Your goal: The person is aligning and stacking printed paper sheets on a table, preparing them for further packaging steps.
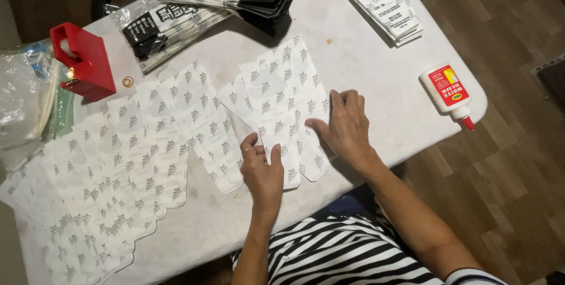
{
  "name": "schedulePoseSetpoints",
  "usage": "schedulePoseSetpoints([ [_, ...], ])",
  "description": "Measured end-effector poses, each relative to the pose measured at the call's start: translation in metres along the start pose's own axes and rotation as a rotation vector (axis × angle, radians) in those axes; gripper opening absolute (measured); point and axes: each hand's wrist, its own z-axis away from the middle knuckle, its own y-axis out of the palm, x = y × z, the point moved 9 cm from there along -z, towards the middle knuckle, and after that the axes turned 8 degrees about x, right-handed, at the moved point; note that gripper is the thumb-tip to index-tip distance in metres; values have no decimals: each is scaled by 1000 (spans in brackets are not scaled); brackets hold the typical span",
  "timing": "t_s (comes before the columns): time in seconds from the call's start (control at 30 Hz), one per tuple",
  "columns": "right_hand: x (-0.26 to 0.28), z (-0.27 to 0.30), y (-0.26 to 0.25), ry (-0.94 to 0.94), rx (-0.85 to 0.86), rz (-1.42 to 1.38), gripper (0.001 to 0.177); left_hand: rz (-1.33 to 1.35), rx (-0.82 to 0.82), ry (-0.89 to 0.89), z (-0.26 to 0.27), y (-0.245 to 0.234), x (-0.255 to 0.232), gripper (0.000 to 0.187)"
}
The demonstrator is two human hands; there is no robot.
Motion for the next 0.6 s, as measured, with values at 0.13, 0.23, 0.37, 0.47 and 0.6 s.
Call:
schedulePoseSetpoints([
  [0.13,-5,-20,13,-64,-60,13,68,-25,-6,-11,-2,0,1,51],
  [0.23,-11,-28,17,-48,-63,-87,63,-55,4,8,-5,3,4,53],
  [0.37,-16,-35,21,-27,-44,-214,43,-67,21,-13,-6,4,2,53],
  [0.47,-37,-42,24,-39,-91,-257,24,-83,32,-26,-6,4,2,53],
  [0.6,-79,-41,-1,-81,-298,-263,20,-80,74,-19,-8,6,-9,51],
])
